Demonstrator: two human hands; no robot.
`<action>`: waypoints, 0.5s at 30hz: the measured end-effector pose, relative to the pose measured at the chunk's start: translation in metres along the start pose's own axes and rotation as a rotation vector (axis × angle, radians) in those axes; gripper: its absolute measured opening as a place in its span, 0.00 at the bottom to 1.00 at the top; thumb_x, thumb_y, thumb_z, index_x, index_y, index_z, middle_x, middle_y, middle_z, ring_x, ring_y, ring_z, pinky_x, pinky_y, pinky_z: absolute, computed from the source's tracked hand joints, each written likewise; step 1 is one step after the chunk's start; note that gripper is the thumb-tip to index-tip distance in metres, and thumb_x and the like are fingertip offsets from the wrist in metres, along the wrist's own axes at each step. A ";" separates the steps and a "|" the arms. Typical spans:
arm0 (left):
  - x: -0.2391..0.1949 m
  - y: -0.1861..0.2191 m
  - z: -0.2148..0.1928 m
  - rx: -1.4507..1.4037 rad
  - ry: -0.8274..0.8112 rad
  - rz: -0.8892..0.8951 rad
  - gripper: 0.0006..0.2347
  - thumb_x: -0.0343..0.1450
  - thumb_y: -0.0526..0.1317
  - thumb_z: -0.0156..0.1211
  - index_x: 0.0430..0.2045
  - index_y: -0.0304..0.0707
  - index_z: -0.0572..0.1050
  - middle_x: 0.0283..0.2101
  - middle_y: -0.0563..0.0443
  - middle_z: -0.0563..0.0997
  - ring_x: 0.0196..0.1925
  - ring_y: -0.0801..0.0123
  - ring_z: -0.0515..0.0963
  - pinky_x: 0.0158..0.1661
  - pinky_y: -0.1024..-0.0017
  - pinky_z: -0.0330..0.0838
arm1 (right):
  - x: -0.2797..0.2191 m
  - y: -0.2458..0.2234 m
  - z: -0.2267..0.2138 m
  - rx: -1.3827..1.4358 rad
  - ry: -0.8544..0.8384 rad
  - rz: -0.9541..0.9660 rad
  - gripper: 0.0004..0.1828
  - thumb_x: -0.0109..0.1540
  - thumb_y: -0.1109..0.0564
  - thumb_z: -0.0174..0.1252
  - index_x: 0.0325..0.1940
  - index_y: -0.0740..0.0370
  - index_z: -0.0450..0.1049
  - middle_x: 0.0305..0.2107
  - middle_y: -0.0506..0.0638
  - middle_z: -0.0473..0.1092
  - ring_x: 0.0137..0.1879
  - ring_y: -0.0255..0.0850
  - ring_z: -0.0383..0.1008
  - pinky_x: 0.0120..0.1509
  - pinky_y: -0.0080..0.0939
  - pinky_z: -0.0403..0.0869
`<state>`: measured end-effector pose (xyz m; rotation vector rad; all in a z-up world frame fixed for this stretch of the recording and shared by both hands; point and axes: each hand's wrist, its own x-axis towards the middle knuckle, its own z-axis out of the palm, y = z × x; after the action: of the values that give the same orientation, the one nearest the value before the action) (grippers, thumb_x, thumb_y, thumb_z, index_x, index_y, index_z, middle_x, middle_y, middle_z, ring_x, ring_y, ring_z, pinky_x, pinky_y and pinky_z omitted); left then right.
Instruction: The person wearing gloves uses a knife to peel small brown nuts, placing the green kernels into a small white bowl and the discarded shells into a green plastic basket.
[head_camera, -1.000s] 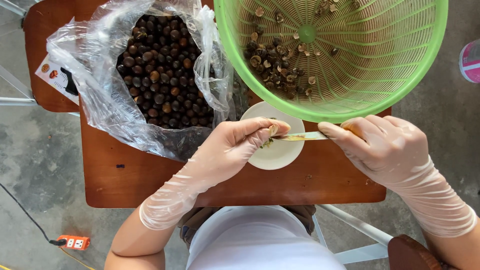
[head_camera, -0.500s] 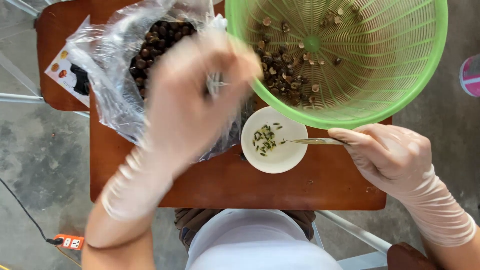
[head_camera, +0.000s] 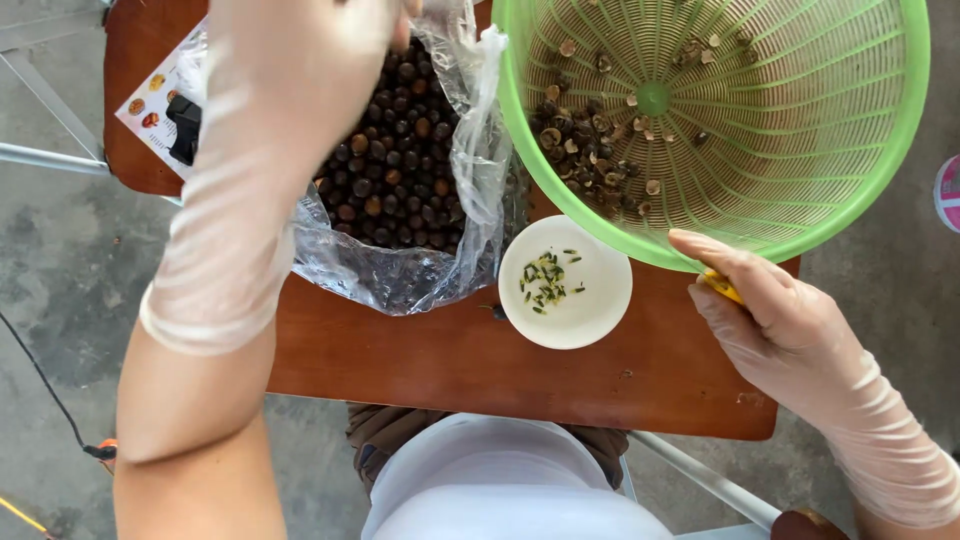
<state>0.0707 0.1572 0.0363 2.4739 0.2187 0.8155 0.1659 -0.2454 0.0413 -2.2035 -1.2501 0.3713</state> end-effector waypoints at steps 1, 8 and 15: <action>-0.009 0.007 -0.007 -0.178 -0.066 -0.039 0.11 0.83 0.38 0.51 0.33 0.35 0.77 0.28 0.54 0.81 0.30 0.68 0.84 0.33 0.68 0.75 | 0.003 -0.003 -0.002 0.031 -0.010 -0.043 0.25 0.63 0.63 0.57 0.66 0.61 0.68 0.52 0.51 0.74 0.46 0.37 0.76 0.51 0.34 0.75; -0.047 -0.019 -0.010 0.242 -0.027 0.047 0.05 0.77 0.40 0.66 0.35 0.39 0.82 0.34 0.50 0.82 0.37 0.58 0.79 0.41 0.59 0.70 | 0.014 -0.022 -0.009 -0.184 -0.062 -0.116 0.24 0.62 0.58 0.58 0.63 0.61 0.68 0.56 0.52 0.75 0.55 0.44 0.79 0.55 0.38 0.78; -0.066 -0.019 -0.022 0.458 0.099 0.014 0.10 0.77 0.45 0.67 0.45 0.39 0.79 0.46 0.46 0.80 0.52 0.51 0.73 0.51 0.52 0.63 | 0.043 -0.059 -0.023 -0.387 -0.035 -0.046 0.27 0.65 0.58 0.60 0.70 0.56 0.69 0.44 0.53 0.78 0.37 0.38 0.80 0.40 0.37 0.79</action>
<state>0.0052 0.1628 0.0079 2.8599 0.4704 0.9843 0.1588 -0.1930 0.0971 -2.4899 -1.4907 0.1589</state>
